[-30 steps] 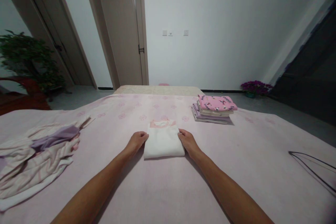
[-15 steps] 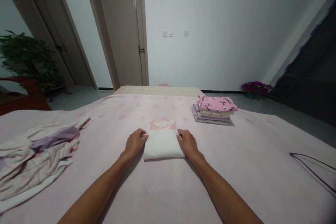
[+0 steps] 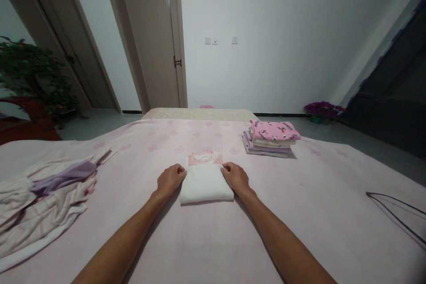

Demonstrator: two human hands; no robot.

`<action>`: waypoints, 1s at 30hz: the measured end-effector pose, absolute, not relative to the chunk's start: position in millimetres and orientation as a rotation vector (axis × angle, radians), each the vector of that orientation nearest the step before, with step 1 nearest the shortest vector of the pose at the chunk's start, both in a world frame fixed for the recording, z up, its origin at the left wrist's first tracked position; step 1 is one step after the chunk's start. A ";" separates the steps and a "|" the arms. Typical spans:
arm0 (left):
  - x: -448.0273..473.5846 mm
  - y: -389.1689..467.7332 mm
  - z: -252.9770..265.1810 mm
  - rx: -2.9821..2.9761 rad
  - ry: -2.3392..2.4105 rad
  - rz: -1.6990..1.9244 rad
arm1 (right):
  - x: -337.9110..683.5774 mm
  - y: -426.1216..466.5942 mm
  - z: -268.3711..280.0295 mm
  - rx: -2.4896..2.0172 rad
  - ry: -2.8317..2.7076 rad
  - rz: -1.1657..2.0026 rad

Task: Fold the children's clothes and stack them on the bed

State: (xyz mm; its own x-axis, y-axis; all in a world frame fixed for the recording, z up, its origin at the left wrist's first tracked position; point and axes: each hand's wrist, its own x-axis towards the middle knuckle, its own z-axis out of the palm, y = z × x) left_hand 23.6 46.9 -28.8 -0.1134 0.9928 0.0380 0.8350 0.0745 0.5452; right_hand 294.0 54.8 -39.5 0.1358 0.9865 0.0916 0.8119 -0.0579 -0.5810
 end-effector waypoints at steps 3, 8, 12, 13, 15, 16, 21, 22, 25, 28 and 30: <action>21.1 40.4 -31.2 2.003 1.942 0.724 | 296.6 52.5 -42.1 -1.836 -1.803 0.281; -0.5 25.9 -41.6 2.496 1.418 0.717 | 313.1 37.4 -40.0 -1.520 -2.170 0.083; -27.9 18.3 -44.0 2.659 1.234 0.520 | 334.9 21.2 -36.9 -1.272 -2.459 0.080; -33.5 17.2 -43.1 2.680 1.199 0.439 | 340.5 17.6 -36.7 -1.236 -2.498 0.106; -40.9 15.3 -41.1 2.702 1.145 0.286 | 351.1 12.0 -37.0 -1.192 -2.546 0.171; -42.3 14.4 -40.5 2.708 1.130 0.236 | 355.8 10.2 -37.1 -1.170 -2.566 0.203; -31.0 8.0 -46.2 2.784 1.189 0.358 | 367.8 7.7 -38.4 -1.045 -2.676 0.348; -27.1 6.6 -47.9 2.815 1.210 0.402 | 367.2 7.6 -39.2 -1.047 -2.680 0.356; -16.6 4.6 -50.1 2.906 1.262 0.475 | 361.3 7.7 -42.8 -1.094 -2.619 0.287; -9.8 8.3 -47.5 2.956 1.275 0.559 | 353.6 10.6 -46.3 -1.075 -2.531 0.166; -7.2 12.9 -44.6 2.979 1.243 0.652 | 350.0 14.2 -46.7 -1.020 -2.497 0.097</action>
State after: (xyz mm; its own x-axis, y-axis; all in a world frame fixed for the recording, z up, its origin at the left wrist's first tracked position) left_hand -7.2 12.9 -44.6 0.6386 0.6493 0.4130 0.7089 -0.7052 0.0124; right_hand 350.0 14.2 -46.7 -0.6320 0.6809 0.3700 0.6500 0.7258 -0.2253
